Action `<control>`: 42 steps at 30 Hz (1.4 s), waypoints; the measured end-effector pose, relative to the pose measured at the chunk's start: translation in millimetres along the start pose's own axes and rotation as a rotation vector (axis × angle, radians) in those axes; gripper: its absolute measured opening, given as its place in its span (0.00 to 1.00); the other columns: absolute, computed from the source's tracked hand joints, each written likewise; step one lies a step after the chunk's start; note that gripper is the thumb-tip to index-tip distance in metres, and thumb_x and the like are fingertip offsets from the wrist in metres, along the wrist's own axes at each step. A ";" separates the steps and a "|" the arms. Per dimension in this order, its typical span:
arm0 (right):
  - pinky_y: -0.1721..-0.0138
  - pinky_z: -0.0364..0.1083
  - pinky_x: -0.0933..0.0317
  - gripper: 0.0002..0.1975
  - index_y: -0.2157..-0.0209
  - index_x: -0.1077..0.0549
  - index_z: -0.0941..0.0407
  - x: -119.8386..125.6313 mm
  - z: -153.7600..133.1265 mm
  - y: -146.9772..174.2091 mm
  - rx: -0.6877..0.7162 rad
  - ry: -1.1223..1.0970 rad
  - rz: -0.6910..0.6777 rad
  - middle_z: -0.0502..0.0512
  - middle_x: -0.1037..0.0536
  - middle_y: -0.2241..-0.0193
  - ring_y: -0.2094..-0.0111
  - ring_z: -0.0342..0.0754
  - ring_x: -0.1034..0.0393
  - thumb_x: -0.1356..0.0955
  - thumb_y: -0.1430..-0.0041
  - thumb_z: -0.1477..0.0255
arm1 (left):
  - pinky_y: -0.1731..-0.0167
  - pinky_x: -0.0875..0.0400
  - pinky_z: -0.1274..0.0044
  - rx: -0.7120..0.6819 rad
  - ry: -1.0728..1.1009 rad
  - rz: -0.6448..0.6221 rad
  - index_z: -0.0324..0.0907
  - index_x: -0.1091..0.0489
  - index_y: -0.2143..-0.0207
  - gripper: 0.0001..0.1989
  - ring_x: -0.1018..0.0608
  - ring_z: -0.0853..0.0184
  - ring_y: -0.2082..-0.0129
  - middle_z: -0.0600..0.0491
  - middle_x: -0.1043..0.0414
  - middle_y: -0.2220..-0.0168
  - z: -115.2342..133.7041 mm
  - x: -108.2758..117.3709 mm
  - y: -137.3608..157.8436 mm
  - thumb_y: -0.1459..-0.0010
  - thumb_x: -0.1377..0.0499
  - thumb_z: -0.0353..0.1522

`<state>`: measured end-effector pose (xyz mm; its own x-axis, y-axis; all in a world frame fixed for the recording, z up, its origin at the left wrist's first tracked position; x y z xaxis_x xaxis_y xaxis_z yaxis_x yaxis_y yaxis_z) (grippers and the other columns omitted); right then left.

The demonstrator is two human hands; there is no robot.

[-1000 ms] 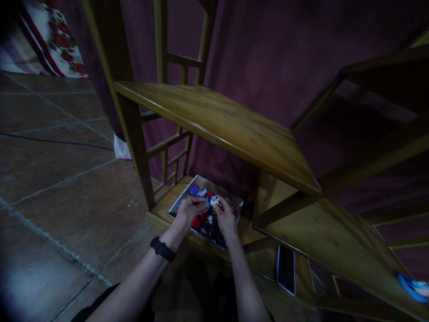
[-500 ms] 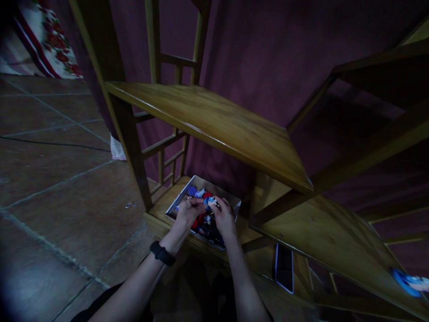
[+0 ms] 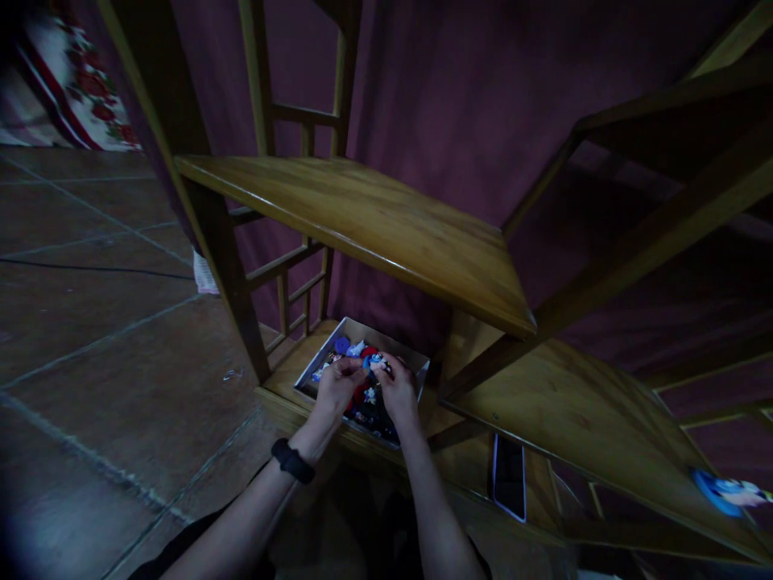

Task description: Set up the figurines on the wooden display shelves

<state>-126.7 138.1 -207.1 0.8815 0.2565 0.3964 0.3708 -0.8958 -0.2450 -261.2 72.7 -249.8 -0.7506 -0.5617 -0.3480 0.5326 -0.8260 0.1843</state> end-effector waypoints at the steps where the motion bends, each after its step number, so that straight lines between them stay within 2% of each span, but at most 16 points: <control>1: 0.52 0.49 0.36 0.17 0.54 0.27 0.51 -1.5 0.4 0.3 0.000 -0.010 -0.009 0.54 0.24 0.57 0.56 0.50 0.30 0.32 0.48 0.68 | 0.79 0.36 0.82 0.050 0.043 0.001 0.37 0.28 0.77 0.08 0.31 0.74 0.82 0.57 0.31 0.82 -2.4 0.2 0.4 0.63 0.34 0.27; 5: 0.51 0.50 0.37 0.23 0.48 0.32 0.49 -11.0 4.4 3.3 -0.056 -0.092 -0.067 0.53 0.26 0.53 0.55 0.50 0.30 0.32 0.47 0.66 | 0.75 0.30 0.79 0.275 0.187 0.023 0.36 0.31 0.77 0.11 0.27 0.72 0.81 0.55 0.29 0.81 -14.3 2.9 3.0 0.65 0.33 0.23; 7: 0.52 0.49 0.37 0.26 0.46 0.35 0.49 -12.6 5.3 5.3 -0.091 -0.148 -0.064 0.53 0.27 0.51 0.56 0.49 0.30 0.32 0.47 0.64 | 0.73 0.28 0.79 0.327 0.227 0.031 0.36 0.31 0.76 0.11 0.25 0.72 0.79 0.54 0.28 0.80 -15.8 4.3 3.3 0.63 0.33 0.21; 10: 0.52 0.49 0.37 0.23 0.49 0.32 0.51 -9.6 5.3 6.9 -0.127 -0.220 -0.016 0.54 0.27 0.52 0.56 0.49 0.30 0.33 0.47 0.62 | 0.71 0.26 0.79 0.370 0.290 0.012 0.35 0.31 0.74 0.10 0.23 0.70 0.77 0.52 0.26 0.77 -17.3 1.8 3.5 0.60 0.35 0.19; 18: 0.55 0.49 0.37 0.16 0.60 0.25 0.54 -12.1 12.5 0.0 -0.153 -0.238 -0.048 0.53 0.22 0.62 0.60 0.50 0.29 0.32 0.49 0.60 | 0.67 0.25 0.77 0.400 0.308 -0.019 0.36 0.29 0.68 0.13 0.22 0.70 0.76 0.52 0.25 0.76 -21.1 -3.9 7.8 0.57 0.36 0.18; 23: 0.58 0.47 0.36 0.15 0.62 0.25 0.55 -12.9 13.6 -3.1 -0.128 -0.203 -0.065 0.53 0.22 0.64 0.62 0.49 0.30 0.33 0.48 0.61 | 0.70 0.25 0.77 0.430 0.291 -0.032 0.36 0.30 0.69 0.10 0.23 0.71 0.77 0.51 0.25 0.76 -24.0 -4.3 8.3 0.55 0.36 0.20; 28: 0.60 0.46 0.37 0.13 0.65 0.24 0.55 -11.1 9.2 -4.4 -0.086 -0.136 -0.065 0.52 0.23 0.67 0.64 0.48 0.30 0.33 0.49 0.62 | 0.72 0.24 0.77 0.409 0.296 0.009 0.35 0.31 0.71 0.06 0.23 0.70 0.79 0.51 0.26 0.78 -21.1 -1.3 9.2 0.52 0.39 0.20; 36: 0.60 0.44 0.39 0.11 0.67 0.24 0.55 -8.8 -18.0 -0.8 0.011 -0.058 -0.133 0.51 0.24 0.67 0.64 0.47 0.31 0.35 0.45 0.65 | 0.74 0.23 0.76 0.407 0.285 0.037 0.34 0.32 0.73 0.08 0.25 0.71 0.81 0.52 0.28 0.80 -17.3 3.3 13.5 0.52 0.41 0.16; 42: 0.57 0.44 0.39 0.11 0.68 0.24 0.54 -9.8 -13.6 2.7 -0.008 -0.095 -0.105 0.51 0.24 0.67 0.63 0.47 0.31 0.35 0.45 0.64 | 0.72 0.24 0.77 0.402 0.277 0.006 0.34 0.32 0.72 0.09 0.23 0.70 0.78 0.51 0.26 0.78 -17.0 4.2 12.2 0.55 0.37 0.17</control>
<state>-138.3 128.2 -199.6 0.8619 0.3820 0.3336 0.4606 -0.8648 -0.1997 -251.3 61.1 -264.7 -0.5864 -0.5781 -0.5674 0.3028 -0.8061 0.5084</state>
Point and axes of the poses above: each hand's wrist, its own y-axis away from the middle knuckle, its own x-axis out of the back of the hand, z = x × y, the point moved 10 cm from there along -y, towards the middle knuckle
